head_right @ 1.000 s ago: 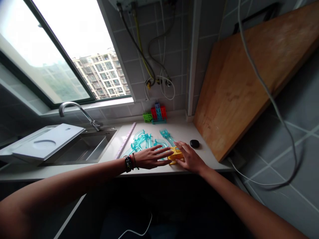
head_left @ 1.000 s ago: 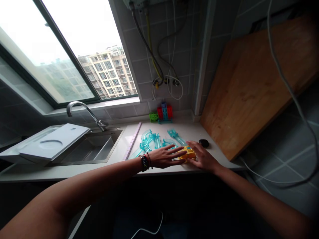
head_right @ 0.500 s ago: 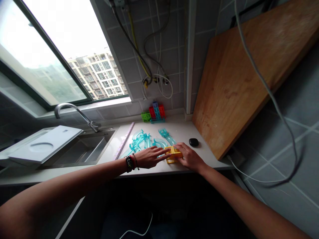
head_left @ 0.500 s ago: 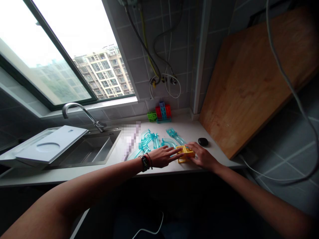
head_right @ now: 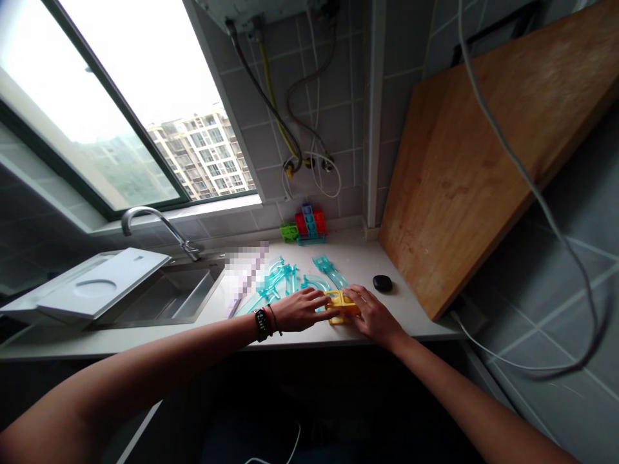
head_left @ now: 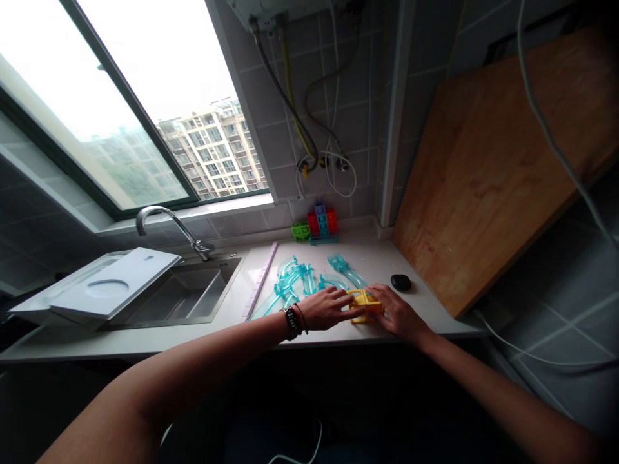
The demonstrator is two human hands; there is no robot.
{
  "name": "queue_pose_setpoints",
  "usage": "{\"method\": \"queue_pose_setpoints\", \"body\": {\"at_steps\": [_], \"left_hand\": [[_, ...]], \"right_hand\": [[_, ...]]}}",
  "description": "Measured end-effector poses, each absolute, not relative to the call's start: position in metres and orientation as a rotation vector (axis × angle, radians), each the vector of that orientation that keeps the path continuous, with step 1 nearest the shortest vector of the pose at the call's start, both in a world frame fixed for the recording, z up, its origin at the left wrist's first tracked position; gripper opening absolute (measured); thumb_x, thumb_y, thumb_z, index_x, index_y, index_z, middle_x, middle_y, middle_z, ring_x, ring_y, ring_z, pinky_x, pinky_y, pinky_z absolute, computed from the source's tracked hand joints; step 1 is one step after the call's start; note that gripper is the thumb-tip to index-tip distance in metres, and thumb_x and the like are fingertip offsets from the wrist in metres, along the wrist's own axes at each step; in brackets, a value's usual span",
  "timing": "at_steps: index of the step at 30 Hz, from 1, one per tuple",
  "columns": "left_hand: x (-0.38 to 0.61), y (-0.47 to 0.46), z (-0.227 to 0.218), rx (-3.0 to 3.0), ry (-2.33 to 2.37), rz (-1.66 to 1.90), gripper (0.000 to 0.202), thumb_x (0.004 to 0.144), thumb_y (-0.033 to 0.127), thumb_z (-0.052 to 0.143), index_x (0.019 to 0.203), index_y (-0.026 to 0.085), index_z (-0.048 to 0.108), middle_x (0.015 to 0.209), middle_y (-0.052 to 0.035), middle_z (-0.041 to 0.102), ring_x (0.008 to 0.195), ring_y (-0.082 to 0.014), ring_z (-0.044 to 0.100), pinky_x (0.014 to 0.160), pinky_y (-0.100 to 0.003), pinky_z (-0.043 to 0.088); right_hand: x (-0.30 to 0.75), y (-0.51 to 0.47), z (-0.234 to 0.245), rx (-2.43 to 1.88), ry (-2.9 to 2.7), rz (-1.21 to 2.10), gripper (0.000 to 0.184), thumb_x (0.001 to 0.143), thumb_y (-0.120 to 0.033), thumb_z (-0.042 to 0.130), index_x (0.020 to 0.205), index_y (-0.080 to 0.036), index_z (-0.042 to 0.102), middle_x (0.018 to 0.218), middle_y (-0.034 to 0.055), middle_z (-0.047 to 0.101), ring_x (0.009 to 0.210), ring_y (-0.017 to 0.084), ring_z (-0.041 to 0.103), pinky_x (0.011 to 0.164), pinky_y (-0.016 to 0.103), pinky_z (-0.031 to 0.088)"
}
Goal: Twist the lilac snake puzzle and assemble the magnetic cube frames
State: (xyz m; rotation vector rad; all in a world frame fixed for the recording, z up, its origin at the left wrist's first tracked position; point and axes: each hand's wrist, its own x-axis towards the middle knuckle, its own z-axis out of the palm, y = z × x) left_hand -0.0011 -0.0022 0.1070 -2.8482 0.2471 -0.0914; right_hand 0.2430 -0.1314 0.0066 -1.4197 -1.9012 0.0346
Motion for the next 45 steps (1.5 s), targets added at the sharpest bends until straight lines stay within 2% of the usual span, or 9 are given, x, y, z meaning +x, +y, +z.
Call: {"method": "queue_pose_setpoints", "body": {"at_steps": [4,8,14,16,22,27,33,40,45], "left_hand": [[0.004,-0.001,0.106,-2.851,0.244,-0.063,0.041,0.105,0.018,0.042,0.141,0.03,0.058,0.121,-0.0128,0.064,0.098,-0.0242,0.061,0.083,-0.039,0.051],[0.015,0.001,0.11,-2.861,0.229,0.009,0.036,0.106,0.023,0.043,0.134,0.03,0.064,0.112,-0.0098,0.067,0.079,-0.0188,0.063,0.068,-0.031,0.049],[0.034,0.0,0.122,-2.875,0.169,0.13,0.055,0.098,0.015,0.052,0.146,0.042,0.055,0.086,-0.0005,0.073,0.056,-0.0136,0.059,0.05,-0.023,0.036],[0.038,-0.001,0.124,-2.871,0.155,0.153,0.059,0.095,0.014,0.054,0.147,0.043,0.053,0.083,0.0004,0.075,0.055,-0.0141,0.06,0.048,-0.023,0.035],[0.037,-0.004,0.123,-2.84,0.154,0.172,0.05,0.101,0.019,0.051,0.146,0.041,0.055,0.085,-0.001,0.075,0.054,-0.0143,0.062,0.047,-0.023,0.034],[0.027,0.0,0.115,-2.814,0.185,0.145,0.05,0.104,0.019,0.045,0.149,0.041,0.05,0.099,-0.0035,0.073,0.061,-0.0158,0.064,0.047,-0.025,0.037],[0.016,0.004,0.112,-2.805,0.218,0.096,0.05,0.105,0.032,0.046,0.154,0.042,0.042,0.117,-0.0082,0.067,0.068,-0.0171,0.065,0.05,-0.027,0.044],[0.023,0.003,0.116,-2.85,0.213,0.057,0.054,0.104,0.044,0.047,0.157,0.036,0.037,0.104,-0.0065,0.073,0.072,-0.0201,0.069,0.055,-0.027,0.045],[0.025,0.003,0.118,-2.892,0.191,0.058,0.053,0.103,0.043,0.049,0.155,0.033,0.04,0.102,-0.0063,0.076,0.07,-0.0192,0.07,0.056,-0.026,0.044]], "right_hand": [[0.243,-0.13,0.004,-1.415,-1.888,0.031,0.057,0.099,-0.028,0.058,0.154,-0.029,0.041,0.145,0.0133,0.055,0.136,0.033,0.056,0.113,0.055,0.051],[0.241,-0.13,0.003,-1.411,-1.876,0.034,0.055,0.099,-0.027,0.058,0.152,-0.028,0.043,0.144,0.0129,0.056,0.136,0.033,0.056,0.113,0.054,0.051],[0.239,-0.132,0.005,-1.409,-1.871,0.038,0.053,0.1,-0.022,0.055,0.15,-0.027,0.042,0.146,0.0127,0.054,0.138,0.031,0.054,0.117,0.053,0.048],[0.24,-0.132,0.004,-1.407,-1.871,0.038,0.053,0.099,-0.022,0.055,0.151,-0.028,0.042,0.146,0.0124,0.054,0.138,0.031,0.054,0.116,0.053,0.049],[0.241,-0.13,0.002,-1.399,-1.87,0.036,0.054,0.1,-0.024,0.056,0.151,-0.029,0.041,0.145,0.0119,0.055,0.138,0.032,0.054,0.116,0.054,0.049],[0.24,-0.13,0.004,-1.399,-1.864,0.036,0.054,0.101,-0.027,0.057,0.152,-0.029,0.041,0.144,0.0127,0.055,0.136,0.032,0.055,0.115,0.054,0.05],[0.24,-0.131,0.004,-1.403,-1.858,0.033,0.05,0.101,-0.027,0.056,0.15,-0.029,0.044,0.144,0.0122,0.056,0.135,0.031,0.057,0.114,0.051,0.052],[0.24,-0.129,0.003,-1.412,-1.846,0.028,0.045,0.103,-0.033,0.055,0.147,-0.029,0.049,0.143,0.0117,0.058,0.131,0.031,0.06,0.109,0.051,0.056],[0.239,-0.129,0.003,-1.408,-1.849,0.033,0.042,0.104,-0.033,0.053,0.146,-0.029,0.049,0.143,0.0117,0.058,0.133,0.031,0.059,0.112,0.051,0.054]]}}
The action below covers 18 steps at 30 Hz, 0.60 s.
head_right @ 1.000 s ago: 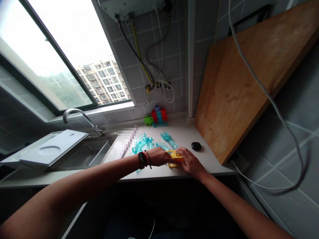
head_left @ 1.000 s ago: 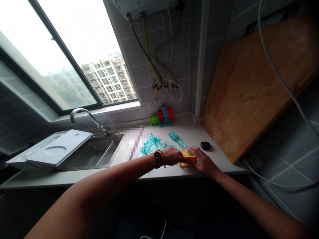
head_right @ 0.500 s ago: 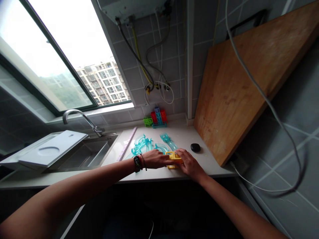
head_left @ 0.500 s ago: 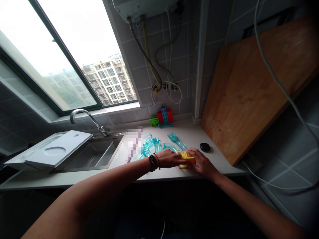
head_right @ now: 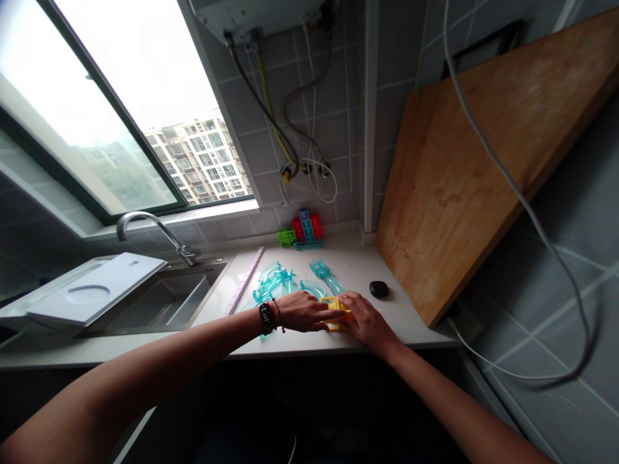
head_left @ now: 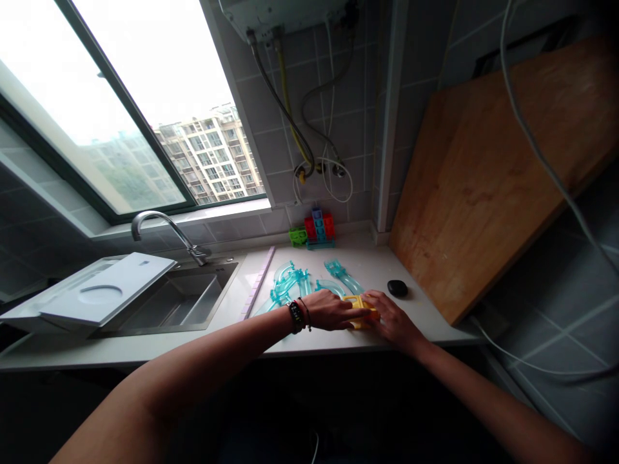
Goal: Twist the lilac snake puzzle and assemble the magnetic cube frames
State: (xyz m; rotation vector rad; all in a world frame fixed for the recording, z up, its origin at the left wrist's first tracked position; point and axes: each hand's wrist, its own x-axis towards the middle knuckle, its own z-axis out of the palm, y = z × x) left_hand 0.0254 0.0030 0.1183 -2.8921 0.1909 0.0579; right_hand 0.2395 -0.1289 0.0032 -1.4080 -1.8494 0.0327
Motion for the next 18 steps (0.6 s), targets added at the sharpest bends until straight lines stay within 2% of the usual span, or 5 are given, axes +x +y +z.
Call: {"method": "queue_pose_setpoints", "body": {"at_steps": [6,11,15,18], "left_hand": [[0.029,0.0,0.12,-2.927,0.133,0.028,0.05,0.104,0.045,0.046,0.152,0.032,0.043,0.098,-0.0056,0.077,0.064,-0.0189,0.07,0.054,-0.027,0.044],[0.04,-0.003,0.127,-2.961,0.081,0.005,0.044,0.107,0.05,0.039,0.14,0.026,0.055,0.091,-0.0078,0.077,0.06,-0.0194,0.068,0.053,-0.028,0.043],[0.048,-0.003,0.136,-3.014,0.014,-0.01,0.041,0.108,0.049,0.036,0.127,0.025,0.063,0.098,-0.0087,0.075,0.073,-0.0199,0.071,0.06,-0.028,0.047],[0.055,-0.003,0.137,-3.06,-0.155,-0.045,0.05,0.102,0.061,0.045,0.131,0.023,0.059,0.117,-0.0137,0.071,0.097,-0.0266,0.072,0.069,-0.031,0.052]], "right_hand": [[0.239,-0.129,0.003,-1.401,-1.846,0.04,0.044,0.102,-0.027,0.055,0.145,-0.028,0.049,0.144,0.0119,0.057,0.135,0.031,0.058,0.114,0.054,0.052],[0.238,-0.129,0.004,-1.396,-1.83,0.041,0.045,0.099,-0.026,0.058,0.144,-0.027,0.051,0.14,0.0126,0.06,0.132,0.032,0.06,0.112,0.055,0.053],[0.238,-0.128,0.005,-1.385,-1.81,0.053,0.045,0.099,-0.03,0.059,0.143,-0.029,0.051,0.138,0.0123,0.061,0.129,0.032,0.062,0.108,0.054,0.056],[0.238,-0.128,0.004,-1.378,-1.796,0.071,0.048,0.098,-0.032,0.061,0.145,-0.031,0.049,0.138,0.0118,0.061,0.127,0.032,0.063,0.105,0.054,0.058]]}}
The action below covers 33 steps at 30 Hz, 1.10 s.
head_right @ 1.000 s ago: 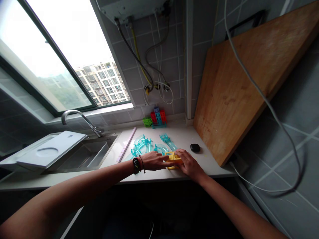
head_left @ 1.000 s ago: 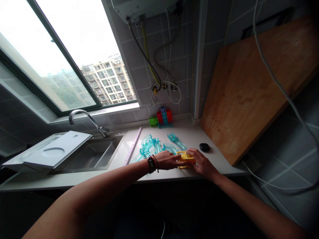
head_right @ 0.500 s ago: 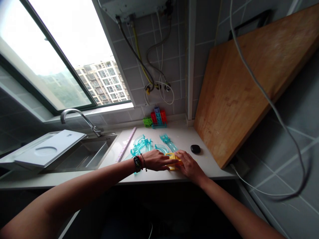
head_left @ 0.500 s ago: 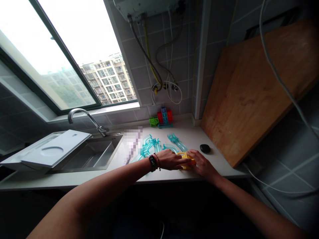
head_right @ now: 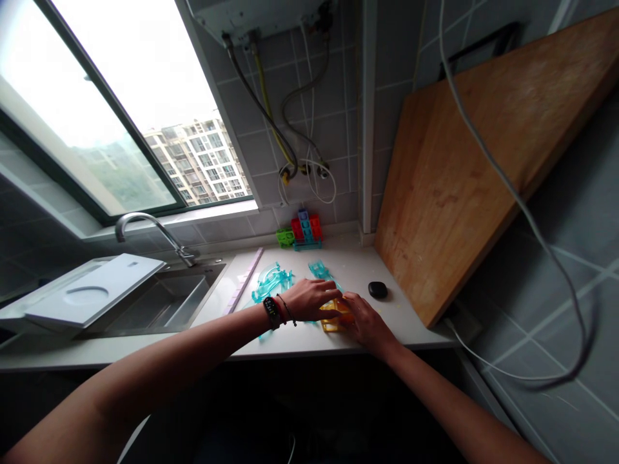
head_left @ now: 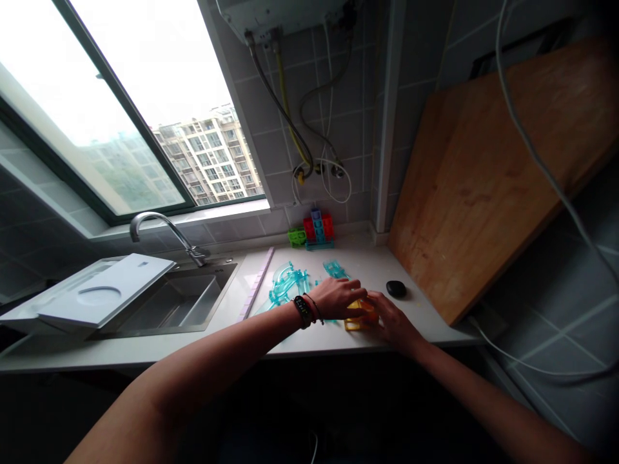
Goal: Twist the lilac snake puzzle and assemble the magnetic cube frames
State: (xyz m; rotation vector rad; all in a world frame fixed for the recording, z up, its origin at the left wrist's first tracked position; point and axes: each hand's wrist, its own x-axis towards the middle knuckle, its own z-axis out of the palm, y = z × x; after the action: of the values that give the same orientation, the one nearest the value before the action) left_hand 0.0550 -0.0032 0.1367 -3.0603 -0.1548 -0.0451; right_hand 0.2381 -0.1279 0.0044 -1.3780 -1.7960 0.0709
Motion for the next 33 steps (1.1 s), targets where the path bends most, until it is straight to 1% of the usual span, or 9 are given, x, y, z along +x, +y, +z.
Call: {"method": "queue_pose_setpoints", "body": {"at_steps": [3,6,10,13,20,24,28,30,33], "left_hand": [[0.063,-0.009,0.125,-3.108,-0.338,-0.028,0.08,0.088,0.072,0.061,0.146,0.02,0.043,0.128,-0.0176,0.067,0.105,-0.0317,0.072,0.071,-0.033,0.055],[0.071,-0.019,0.107,-3.139,-0.489,0.034,0.089,0.083,0.065,0.072,0.149,0.018,0.036,0.113,-0.014,0.073,0.093,-0.0305,0.076,0.068,-0.034,0.057],[0.079,-0.03,0.087,-3.112,-0.681,0.003,0.084,0.083,0.05,0.077,0.147,0.016,0.036,0.109,-0.0157,0.075,0.092,-0.0348,0.076,0.071,-0.039,0.059],[0.077,-0.034,0.084,-3.087,-0.793,-0.046,0.079,0.083,0.047,0.077,0.144,0.014,0.039,0.106,-0.0164,0.074,0.09,-0.036,0.077,0.07,-0.041,0.06],[0.04,-0.041,0.096,-3.016,-0.889,-0.236,0.058,0.083,0.04,0.079,0.13,0.022,0.051,0.109,-0.0117,0.071,0.093,-0.0324,0.074,0.068,-0.038,0.06],[0.008,-0.045,0.101,-2.995,-0.712,-0.341,0.047,0.086,0.038,0.078,0.125,0.024,0.057,0.117,-0.0105,0.066,0.103,-0.0308,0.068,0.071,-0.037,0.058],[-0.016,-0.047,0.101,-2.997,-0.394,-0.357,0.026,0.088,0.033,0.077,0.109,0.024,0.064,0.112,-0.0092,0.067,0.099,-0.0276,0.064,0.067,-0.035,0.054],[-0.023,-0.048,0.101,-3.001,-0.241,-0.359,0.005,0.096,0.026,0.067,0.101,0.025,0.066,0.104,-0.0079,0.068,0.094,-0.024,0.064,0.065,-0.033,0.052],[-0.022,-0.051,0.098,-3.014,-0.095,-0.38,0.019,0.103,0.023,0.054,0.091,0.026,0.068,0.099,-0.0046,0.07,0.092,-0.0193,0.064,0.066,-0.03,0.052]], "right_hand": [[0.239,-0.128,0.002,-1.393,-1.782,0.072,0.047,0.098,-0.033,0.061,0.144,-0.03,0.051,0.139,0.0122,0.061,0.129,0.034,0.062,0.108,0.057,0.056],[0.239,-0.129,0.0,-1.413,-1.777,0.062,0.046,0.099,-0.03,0.059,0.144,-0.028,0.051,0.142,0.0139,0.059,0.131,0.035,0.06,0.11,0.058,0.054],[0.237,-0.13,-0.001,-1.426,-1.772,0.037,0.049,0.099,-0.031,0.06,0.146,-0.028,0.048,0.142,0.0139,0.058,0.131,0.035,0.06,0.107,0.055,0.057],[0.234,-0.129,-0.002,-1.424,-1.751,-0.003,0.049,0.1,-0.032,0.057,0.147,-0.03,0.045,0.138,0.0132,0.059,0.128,0.034,0.061,0.106,0.056,0.057],[0.228,-0.126,-0.006,-1.417,-1.704,-0.098,0.052,0.101,-0.038,0.054,0.151,-0.039,0.04,0.135,0.0128,0.058,0.123,0.038,0.063,0.1,0.064,0.059],[0.226,-0.13,-0.006,-1.426,-1.721,-0.106,0.058,0.101,-0.04,0.056,0.155,-0.037,0.035,0.143,0.0141,0.055,0.132,0.039,0.058,0.105,0.066,0.055],[0.217,-0.142,0.001,-1.503,-1.637,-0.092,0.071,0.098,-0.046,0.06,0.159,-0.034,0.026,0.159,0.0173,0.039,0.144,0.044,0.045,0.107,0.073,0.049],[0.208,-0.151,0.012,-1.543,-1.585,-0.122,0.067,0.1,-0.044,0.057,0.159,-0.033,0.027,0.163,0.0178,0.032,0.148,0.046,0.039,0.108,0.077,0.045],[0.186,-0.164,0.042,-1.511,-1.584,-0.178,0.048,0.102,-0.035,0.051,0.149,-0.036,0.043,0.159,0.015,0.038,0.146,0.044,0.041,0.108,0.077,0.045]]}}
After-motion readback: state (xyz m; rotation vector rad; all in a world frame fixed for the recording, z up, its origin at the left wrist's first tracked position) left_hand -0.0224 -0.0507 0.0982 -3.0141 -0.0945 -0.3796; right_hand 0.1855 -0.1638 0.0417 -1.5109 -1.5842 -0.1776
